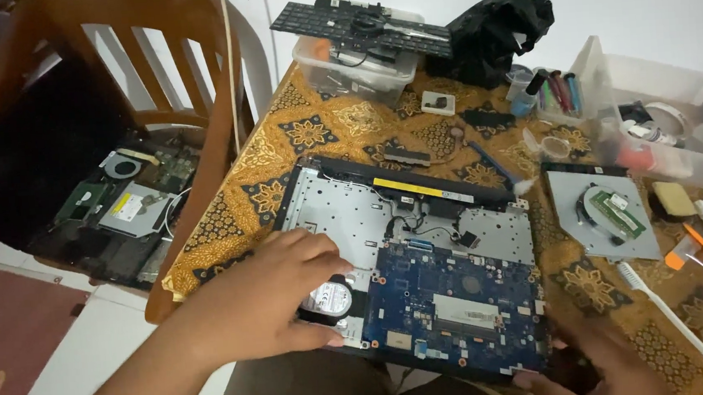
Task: Removing internal hardware components such as the motherboard and hard drive from a laptop chassis.
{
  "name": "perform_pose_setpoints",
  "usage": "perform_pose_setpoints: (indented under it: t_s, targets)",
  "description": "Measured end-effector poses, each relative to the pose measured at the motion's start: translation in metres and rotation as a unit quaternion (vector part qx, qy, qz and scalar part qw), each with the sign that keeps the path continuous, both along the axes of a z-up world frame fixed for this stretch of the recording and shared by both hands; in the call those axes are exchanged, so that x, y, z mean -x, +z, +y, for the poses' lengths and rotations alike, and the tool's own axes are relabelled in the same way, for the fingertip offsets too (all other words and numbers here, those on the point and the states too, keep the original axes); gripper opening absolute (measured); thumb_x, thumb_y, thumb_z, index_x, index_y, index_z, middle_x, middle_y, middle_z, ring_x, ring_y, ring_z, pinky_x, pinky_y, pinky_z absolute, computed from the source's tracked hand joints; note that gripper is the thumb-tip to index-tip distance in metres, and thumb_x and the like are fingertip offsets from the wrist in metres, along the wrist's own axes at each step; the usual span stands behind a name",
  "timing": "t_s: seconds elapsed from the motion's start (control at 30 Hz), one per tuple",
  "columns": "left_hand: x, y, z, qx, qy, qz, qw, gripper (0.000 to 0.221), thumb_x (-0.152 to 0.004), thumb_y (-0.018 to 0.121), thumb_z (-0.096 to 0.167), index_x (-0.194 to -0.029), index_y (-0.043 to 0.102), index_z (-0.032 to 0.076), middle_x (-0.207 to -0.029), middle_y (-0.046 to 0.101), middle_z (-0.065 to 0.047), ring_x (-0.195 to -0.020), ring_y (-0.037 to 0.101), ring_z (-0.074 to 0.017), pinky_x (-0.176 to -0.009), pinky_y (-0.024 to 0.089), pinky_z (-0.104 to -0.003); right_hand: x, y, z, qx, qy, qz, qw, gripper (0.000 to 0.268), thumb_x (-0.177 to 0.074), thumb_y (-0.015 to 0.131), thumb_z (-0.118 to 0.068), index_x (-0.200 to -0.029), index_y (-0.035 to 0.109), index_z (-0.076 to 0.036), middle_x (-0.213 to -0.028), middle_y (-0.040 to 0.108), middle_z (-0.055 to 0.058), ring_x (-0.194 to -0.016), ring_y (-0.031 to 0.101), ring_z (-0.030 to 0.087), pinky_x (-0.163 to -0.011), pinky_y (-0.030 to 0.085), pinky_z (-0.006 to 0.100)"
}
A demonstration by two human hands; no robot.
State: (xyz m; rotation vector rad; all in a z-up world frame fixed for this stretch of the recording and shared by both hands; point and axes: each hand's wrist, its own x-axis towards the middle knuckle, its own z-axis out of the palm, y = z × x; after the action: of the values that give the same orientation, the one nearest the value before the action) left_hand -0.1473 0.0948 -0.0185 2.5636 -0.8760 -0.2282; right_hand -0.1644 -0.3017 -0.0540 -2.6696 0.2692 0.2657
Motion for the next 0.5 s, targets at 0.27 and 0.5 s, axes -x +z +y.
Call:
perform_pose_setpoints:
  t_s: [0.27, 0.5]
  targets:
    - [0.005, -0.013, -0.006, 0.083, 0.001, -0.073, 0.994, 0.068, -0.083, 0.080, 0.051, -0.134, 0.064, 0.009, -0.120, 0.058, -0.009, -0.113, 0.051, -0.0302, -0.095, 0.038, -0.046, 0.015, -0.005, -0.010, 0.001, -0.038, -0.171, 0.985, 0.062, -0.080, 0.076, -0.020, -0.141, 0.068, -0.026, -0.107, 0.068, 0.013, -0.098, 0.067, 0.026, -0.091, 0.052, 0.036]
    - [0.019, 0.004, 0.007, 0.138, 0.066, -0.042, 0.987, 0.098, -0.075, 0.062, 0.075, -0.151, 0.049, 0.015, -0.137, 0.061, -0.011, -0.123, 0.054, -0.0291, -0.102, 0.039, -0.050, -0.042, -0.030, -0.096, -0.026, 0.254, -0.221, 0.941, 0.035, -0.076, 0.057, -0.028, -0.097, 0.084, -0.018, -0.083, 0.085, -0.002, -0.070, 0.083, 0.011, -0.066, 0.061, 0.031]
